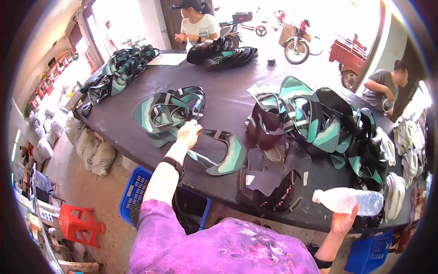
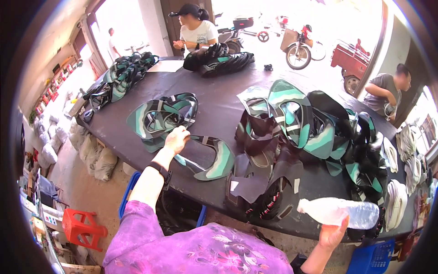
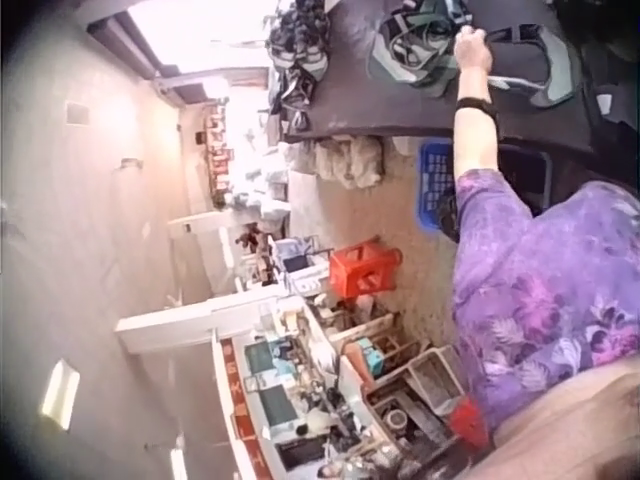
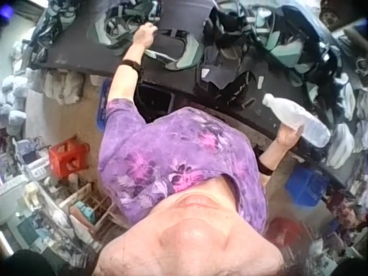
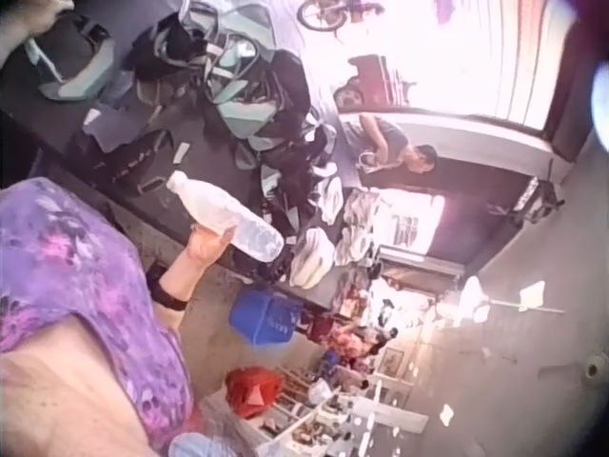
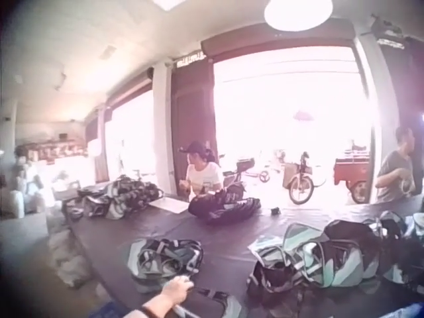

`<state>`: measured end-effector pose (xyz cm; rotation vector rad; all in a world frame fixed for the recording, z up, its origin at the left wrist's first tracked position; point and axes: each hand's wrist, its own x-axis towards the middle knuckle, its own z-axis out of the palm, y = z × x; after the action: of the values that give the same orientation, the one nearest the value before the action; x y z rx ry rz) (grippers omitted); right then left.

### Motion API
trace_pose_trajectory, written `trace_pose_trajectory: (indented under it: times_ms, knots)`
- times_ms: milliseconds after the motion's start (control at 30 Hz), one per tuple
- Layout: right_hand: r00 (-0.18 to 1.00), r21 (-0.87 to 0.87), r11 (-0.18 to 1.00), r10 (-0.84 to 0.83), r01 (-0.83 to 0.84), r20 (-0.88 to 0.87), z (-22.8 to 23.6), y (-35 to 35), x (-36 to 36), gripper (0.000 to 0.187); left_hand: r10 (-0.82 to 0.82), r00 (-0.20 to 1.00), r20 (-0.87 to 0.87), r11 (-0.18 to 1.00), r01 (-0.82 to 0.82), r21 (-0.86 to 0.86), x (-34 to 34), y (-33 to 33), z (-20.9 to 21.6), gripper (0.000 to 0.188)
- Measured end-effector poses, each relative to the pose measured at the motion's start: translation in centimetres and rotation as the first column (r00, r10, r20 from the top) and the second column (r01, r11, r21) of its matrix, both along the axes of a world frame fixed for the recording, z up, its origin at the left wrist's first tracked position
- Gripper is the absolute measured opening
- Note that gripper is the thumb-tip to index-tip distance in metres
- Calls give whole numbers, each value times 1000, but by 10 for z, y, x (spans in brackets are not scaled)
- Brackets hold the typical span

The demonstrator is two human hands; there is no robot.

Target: The recorder is applying a liquid adhesive from a plastic bottle to the edges of various shoe upper components and sorting them.

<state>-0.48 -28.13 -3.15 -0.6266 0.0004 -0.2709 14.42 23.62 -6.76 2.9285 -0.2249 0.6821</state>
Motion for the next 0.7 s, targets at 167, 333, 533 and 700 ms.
trace_pose_trajectory:
  times_ms: [167, 333, 533, 700]
  knots:
    - [994, -36, 993, -111, 111, -13, -8, -29, -7, 45, -44, 987, 158, 999, 48, -19, -40, -9, 94, 12]
    - [977, 22, 978, -208, 207, 52, -1, -40, 2, 46, 6, 966, 259, 971, 56, -231, -83, -58, 156, 16]
    - [910, -266, 870, -387, 414, 152, 18, -21, 18, 51, -172, 980, 99, 969, 186, -160, -79, -145, 113, 14]
    - [936, -480, 805, -279, 349, 213, 28, 18, 33, 54, -196, 976, -96, 980, 191, -58, -79, -168, 56, 11]
